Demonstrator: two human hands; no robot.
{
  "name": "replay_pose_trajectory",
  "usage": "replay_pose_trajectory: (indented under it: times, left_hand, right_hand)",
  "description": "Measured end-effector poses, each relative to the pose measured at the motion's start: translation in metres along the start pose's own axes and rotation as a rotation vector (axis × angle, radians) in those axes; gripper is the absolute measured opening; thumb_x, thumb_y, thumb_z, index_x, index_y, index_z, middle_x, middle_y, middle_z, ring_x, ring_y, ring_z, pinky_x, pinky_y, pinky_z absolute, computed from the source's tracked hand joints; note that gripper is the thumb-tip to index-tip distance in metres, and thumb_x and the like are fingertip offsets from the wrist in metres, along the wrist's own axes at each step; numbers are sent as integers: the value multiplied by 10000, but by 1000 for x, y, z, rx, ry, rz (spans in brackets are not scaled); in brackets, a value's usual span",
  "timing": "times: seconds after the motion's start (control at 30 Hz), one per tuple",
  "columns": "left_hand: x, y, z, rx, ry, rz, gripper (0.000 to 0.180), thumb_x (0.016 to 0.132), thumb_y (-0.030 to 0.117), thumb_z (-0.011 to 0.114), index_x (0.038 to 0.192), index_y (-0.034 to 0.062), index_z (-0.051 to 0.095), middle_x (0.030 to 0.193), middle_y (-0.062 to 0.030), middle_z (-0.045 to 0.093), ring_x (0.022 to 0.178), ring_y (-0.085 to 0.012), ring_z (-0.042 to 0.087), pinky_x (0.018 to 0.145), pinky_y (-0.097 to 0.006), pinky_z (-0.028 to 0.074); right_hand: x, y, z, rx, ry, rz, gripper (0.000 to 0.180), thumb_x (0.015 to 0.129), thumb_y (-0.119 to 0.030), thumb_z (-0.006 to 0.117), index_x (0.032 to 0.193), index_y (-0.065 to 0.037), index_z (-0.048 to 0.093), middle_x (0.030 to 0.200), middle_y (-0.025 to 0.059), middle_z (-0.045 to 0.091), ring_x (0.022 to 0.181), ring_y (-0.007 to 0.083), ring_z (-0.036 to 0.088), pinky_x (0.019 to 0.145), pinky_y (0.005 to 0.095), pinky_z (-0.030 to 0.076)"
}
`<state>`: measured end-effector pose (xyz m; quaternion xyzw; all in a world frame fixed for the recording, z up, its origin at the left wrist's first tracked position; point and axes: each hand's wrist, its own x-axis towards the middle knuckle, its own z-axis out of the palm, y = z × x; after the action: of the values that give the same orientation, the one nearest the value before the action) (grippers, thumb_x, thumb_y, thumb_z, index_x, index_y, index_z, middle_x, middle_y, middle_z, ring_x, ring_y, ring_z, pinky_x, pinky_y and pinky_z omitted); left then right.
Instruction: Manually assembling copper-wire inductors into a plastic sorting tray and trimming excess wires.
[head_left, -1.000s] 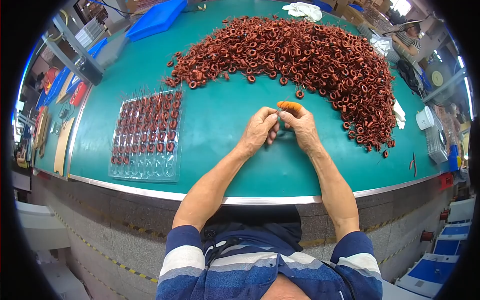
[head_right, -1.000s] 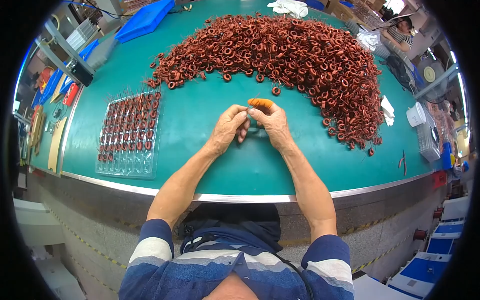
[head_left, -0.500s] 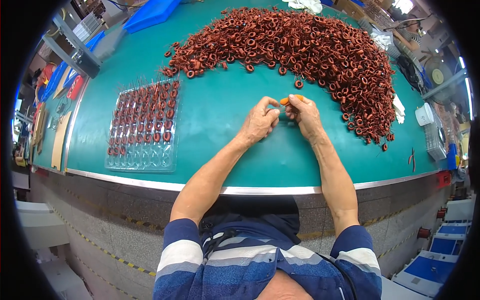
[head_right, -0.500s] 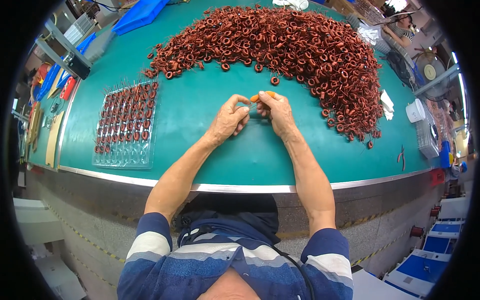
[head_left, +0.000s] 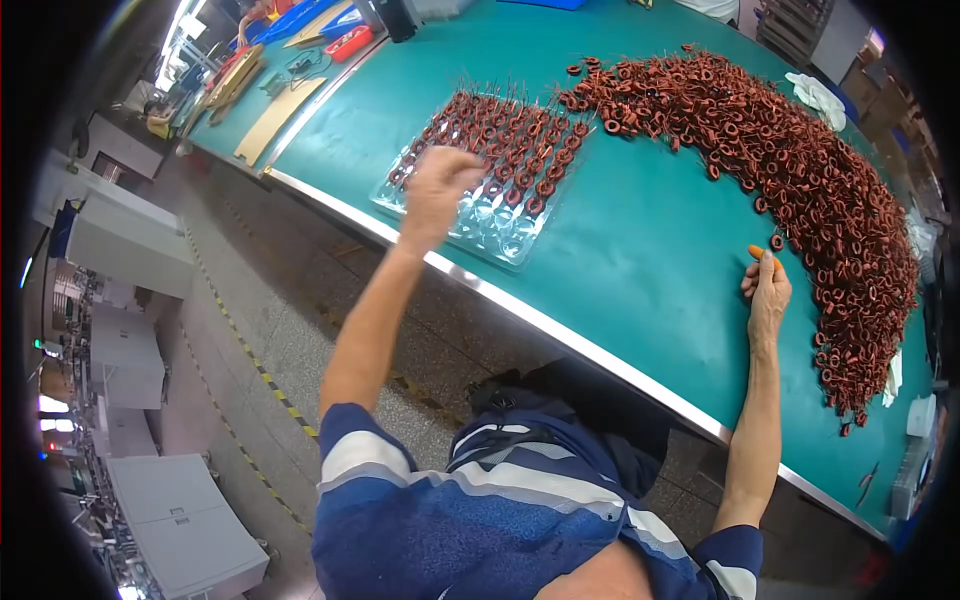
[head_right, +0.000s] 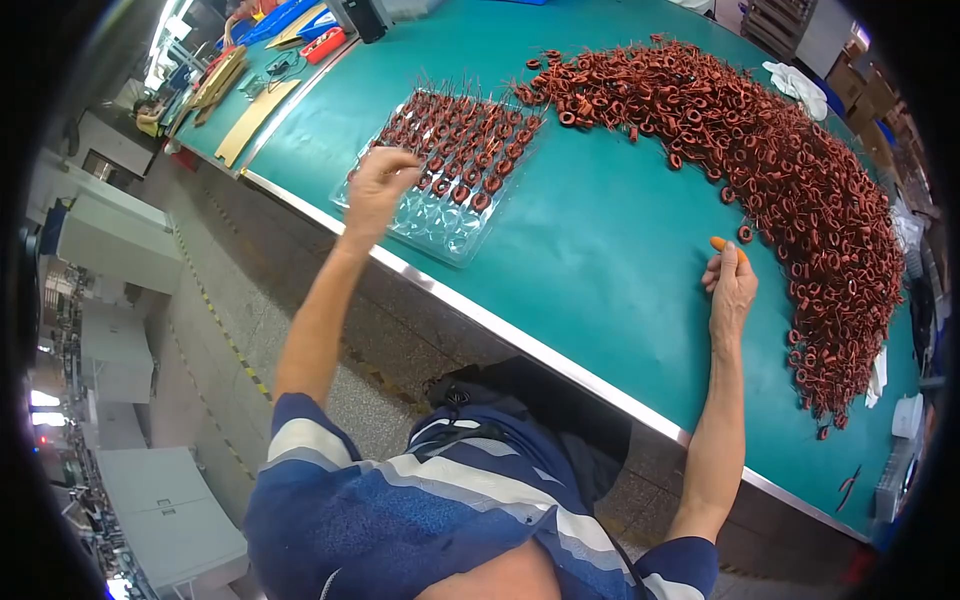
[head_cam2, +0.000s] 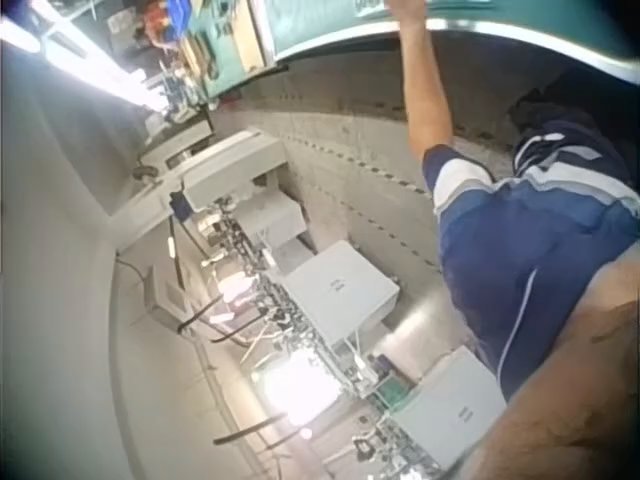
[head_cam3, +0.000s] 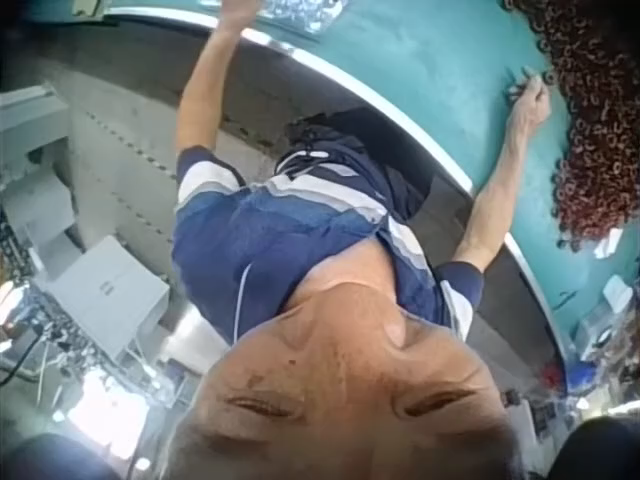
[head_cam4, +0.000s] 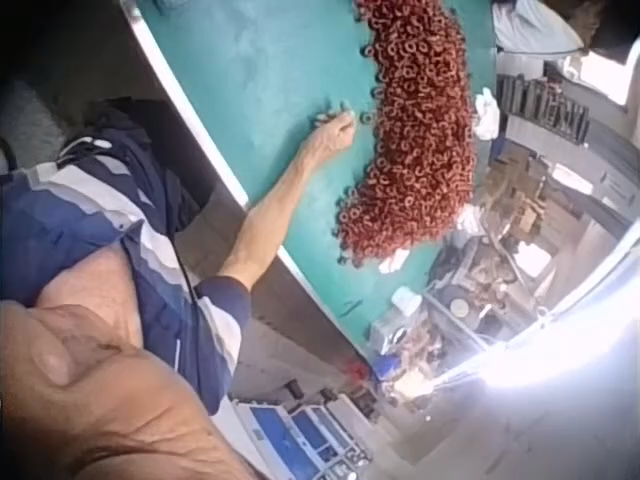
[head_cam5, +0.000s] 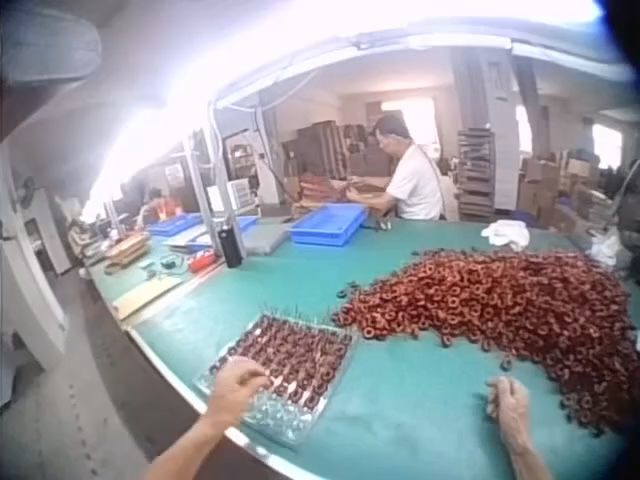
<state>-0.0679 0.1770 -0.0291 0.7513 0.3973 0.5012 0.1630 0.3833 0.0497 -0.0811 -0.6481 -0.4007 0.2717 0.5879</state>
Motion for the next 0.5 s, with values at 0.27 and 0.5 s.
replay_pose_trajectory:
  times: [0.27,0.5]
  left_hand:
    - [-17,-51,-41,213,45,-235,117,828,91,652,901,0,668,859,-106,655,793,-215,617,732,-316,477]
    - [-15,-65,-11,335,-30,-148,112,804,104,649,862,12,677,837,-133,636,802,-285,614,739,-369,466]
  right_hand:
    - [1,1,-4,-28,21,3,371,991,-345,501,1034,-13,662,705,-26,525,576,44,478,507,187,361]
    - [1,1,-9,-47,58,15,345,991,-321,501,1029,-19,664,704,-26,526,578,41,478,499,188,358]
